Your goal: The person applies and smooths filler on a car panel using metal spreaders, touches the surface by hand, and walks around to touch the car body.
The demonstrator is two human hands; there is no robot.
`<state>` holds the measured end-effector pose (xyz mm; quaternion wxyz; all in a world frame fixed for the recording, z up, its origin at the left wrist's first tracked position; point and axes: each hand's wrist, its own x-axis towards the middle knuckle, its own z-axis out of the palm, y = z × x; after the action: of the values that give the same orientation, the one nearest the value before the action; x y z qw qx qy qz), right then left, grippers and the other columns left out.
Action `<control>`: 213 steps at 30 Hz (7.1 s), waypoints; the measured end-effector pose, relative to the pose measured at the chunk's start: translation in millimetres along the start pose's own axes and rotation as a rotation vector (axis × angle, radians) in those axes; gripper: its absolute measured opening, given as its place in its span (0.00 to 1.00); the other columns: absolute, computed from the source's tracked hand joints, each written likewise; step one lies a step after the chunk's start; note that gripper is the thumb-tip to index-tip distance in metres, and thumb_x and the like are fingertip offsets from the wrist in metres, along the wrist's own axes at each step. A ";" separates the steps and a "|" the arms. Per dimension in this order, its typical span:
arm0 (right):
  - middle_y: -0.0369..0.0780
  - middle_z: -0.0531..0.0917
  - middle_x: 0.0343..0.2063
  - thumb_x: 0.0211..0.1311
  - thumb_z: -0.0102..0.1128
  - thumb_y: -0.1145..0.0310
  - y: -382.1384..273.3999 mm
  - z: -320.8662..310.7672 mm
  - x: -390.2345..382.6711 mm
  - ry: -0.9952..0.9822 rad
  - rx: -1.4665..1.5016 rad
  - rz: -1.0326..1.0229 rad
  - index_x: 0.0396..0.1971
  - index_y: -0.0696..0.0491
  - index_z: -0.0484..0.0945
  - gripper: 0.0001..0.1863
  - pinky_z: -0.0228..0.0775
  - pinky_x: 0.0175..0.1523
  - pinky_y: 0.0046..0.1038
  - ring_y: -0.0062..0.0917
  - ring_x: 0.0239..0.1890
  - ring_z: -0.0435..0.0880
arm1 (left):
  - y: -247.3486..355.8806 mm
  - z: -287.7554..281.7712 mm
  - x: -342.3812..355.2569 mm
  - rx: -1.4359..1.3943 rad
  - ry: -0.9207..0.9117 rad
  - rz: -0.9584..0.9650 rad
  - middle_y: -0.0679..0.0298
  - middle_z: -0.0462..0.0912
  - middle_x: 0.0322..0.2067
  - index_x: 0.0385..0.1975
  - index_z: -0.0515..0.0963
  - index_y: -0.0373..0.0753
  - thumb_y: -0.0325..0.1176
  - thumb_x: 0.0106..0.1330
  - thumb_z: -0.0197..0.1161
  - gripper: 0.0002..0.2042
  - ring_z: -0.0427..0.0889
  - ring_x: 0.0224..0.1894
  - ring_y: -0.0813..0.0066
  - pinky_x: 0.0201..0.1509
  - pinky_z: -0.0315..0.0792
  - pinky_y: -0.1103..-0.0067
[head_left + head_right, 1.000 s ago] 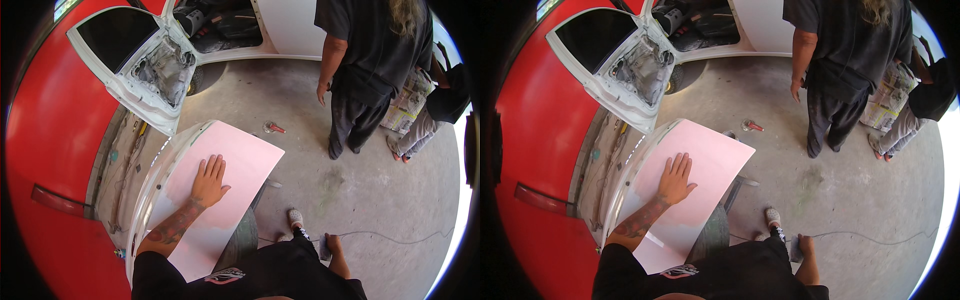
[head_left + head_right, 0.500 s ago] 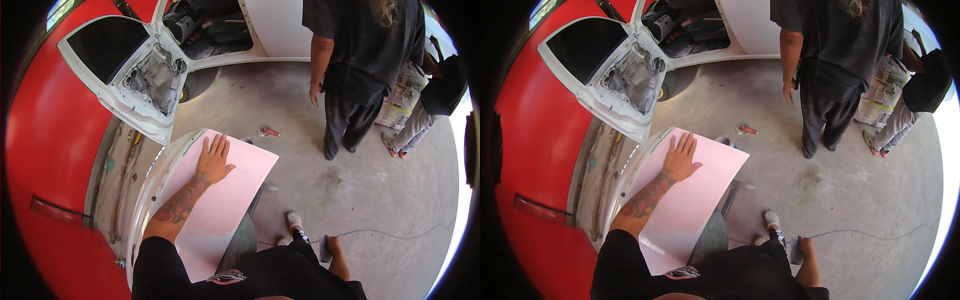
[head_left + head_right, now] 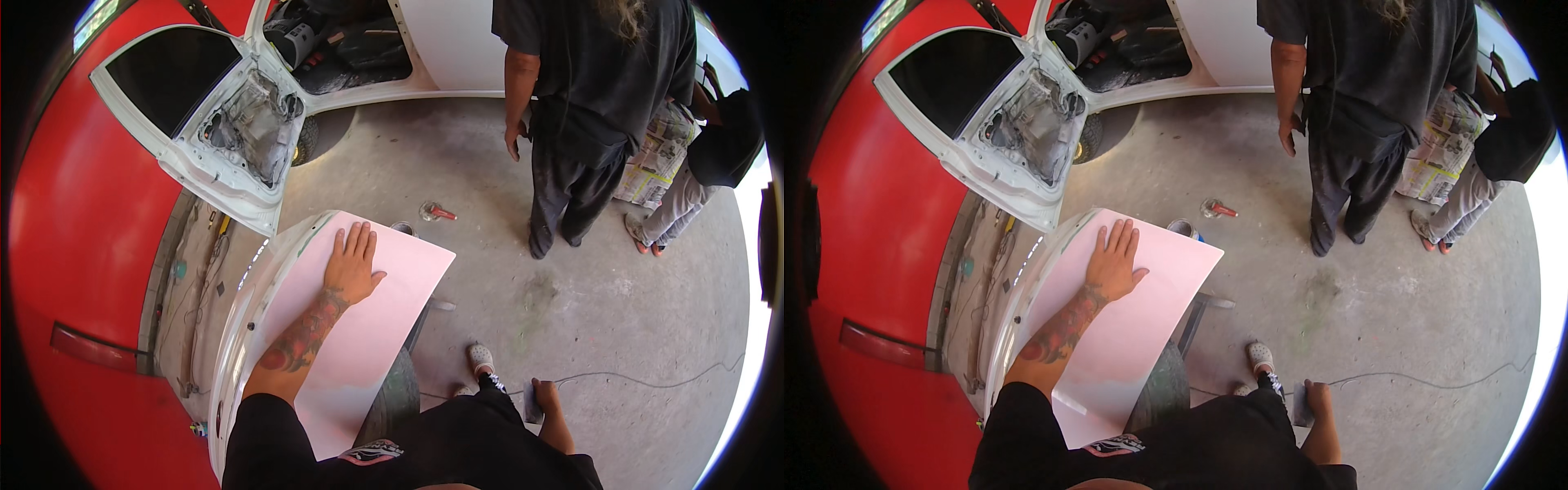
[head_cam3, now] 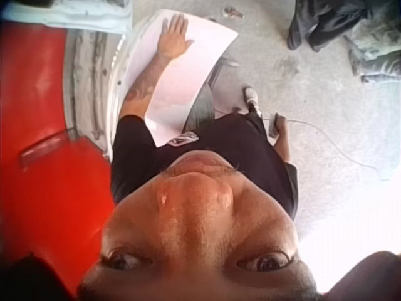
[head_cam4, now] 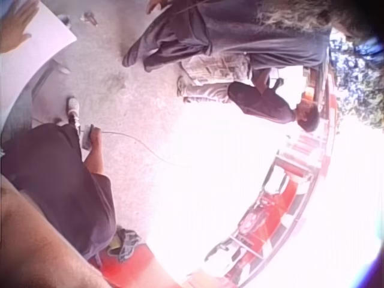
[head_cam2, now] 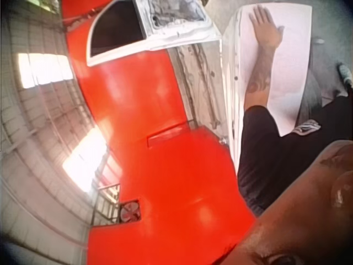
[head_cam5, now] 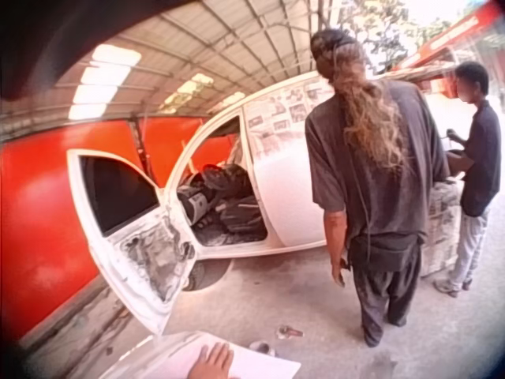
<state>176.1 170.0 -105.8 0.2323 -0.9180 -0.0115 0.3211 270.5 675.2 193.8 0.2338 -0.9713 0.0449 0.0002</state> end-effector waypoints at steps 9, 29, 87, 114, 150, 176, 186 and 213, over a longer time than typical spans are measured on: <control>0.61 0.79 0.32 0.59 0.51 0.48 7.1 6.8 12.1 0.012 0.243 0.194 0.27 0.63 0.81 0.28 0.69 0.47 0.46 0.53 0.41 0.80 | 6.5 -3.7 -24.2 -0.018 0.002 0.013 0.50 0.54 0.67 0.64 0.58 0.31 0.56 0.61 0.56 0.39 0.50 0.71 0.56 0.72 0.43 0.58; 0.59 0.80 0.27 0.66 0.44 0.51 16.1 9.5 7.6 -0.008 0.143 0.098 0.23 0.65 0.79 0.29 0.68 0.45 0.46 0.52 0.37 0.80 | 12.7 -2.3 -45.4 -0.062 -0.046 0.028 0.51 0.53 0.68 0.64 0.59 0.31 0.57 0.59 0.58 0.40 0.47 0.71 0.56 0.71 0.41 0.55; 0.47 0.83 0.30 0.62 0.50 0.48 -347.2 -112.5 102.0 -0.319 0.045 -0.651 0.29 0.53 0.81 0.23 0.72 0.43 0.40 0.42 0.37 0.82 | 6.6 -53.5 -140.2 -0.151 -0.258 -0.092 0.51 0.53 0.68 0.64 0.58 0.31 0.49 0.57 0.63 0.40 0.49 0.71 0.51 0.70 0.45 0.53; 0.48 0.82 0.34 0.61 0.46 0.64 -29.5 28.2 103.9 -0.154 -0.306 -0.482 0.36 0.50 0.76 0.11 0.73 0.43 0.45 0.45 0.40 0.81 | -3.8 -5.3 -6.0 -0.056 -0.042 0.068 0.53 0.55 0.67 0.64 0.58 0.32 0.54 0.61 0.57 0.39 0.51 0.70 0.58 0.71 0.44 0.59; 0.48 0.83 0.32 0.61 0.46 0.64 -3.9 38.7 80.6 -0.185 -0.438 -0.513 0.37 0.51 0.76 0.11 0.74 0.43 0.44 0.45 0.38 0.82 | 15.7 -33.8 -169.1 -0.061 -0.090 -0.042 0.52 0.58 0.66 0.62 0.62 0.33 0.52 0.59 0.59 0.37 0.53 0.69 0.55 0.70 0.47 0.56; 0.49 0.83 0.35 0.64 0.43 0.62 53.9 68.9 34.3 -0.174 -0.382 -0.320 0.41 0.50 0.76 0.14 0.74 0.44 0.46 0.45 0.41 0.82 | 45.4 -2.6 -91.4 0.045 -0.132 0.240 0.54 0.55 0.68 0.65 0.59 0.34 0.61 0.61 0.52 0.40 0.49 0.71 0.58 0.71 0.43 0.55; 0.50 0.83 0.33 0.63 0.44 0.62 66.2 65.8 8.9 -0.076 -0.172 -0.091 0.37 0.52 0.78 0.14 0.74 0.44 0.45 0.45 0.39 0.83 | 36.7 31.5 34.5 0.005 -0.034 0.127 0.52 0.55 0.67 0.65 0.58 0.31 0.59 0.61 0.54 0.41 0.49 0.71 0.57 0.71 0.41 0.56; 0.46 0.83 0.30 0.59 0.49 0.66 39.2 73.9 29.5 -0.125 -0.400 -0.431 0.36 0.50 0.75 0.09 0.75 0.39 0.44 0.43 0.37 0.84 | 53.7 -9.1 -147.1 -0.004 -0.094 0.105 0.55 0.58 0.67 0.63 0.62 0.34 0.56 0.62 0.55 0.36 0.52 0.70 0.58 0.70 0.47 0.56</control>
<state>150.6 171.1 -190.7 0.1083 -0.9005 -0.2833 0.3115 119.1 636.3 180.7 0.2333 -0.9669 0.0849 0.0583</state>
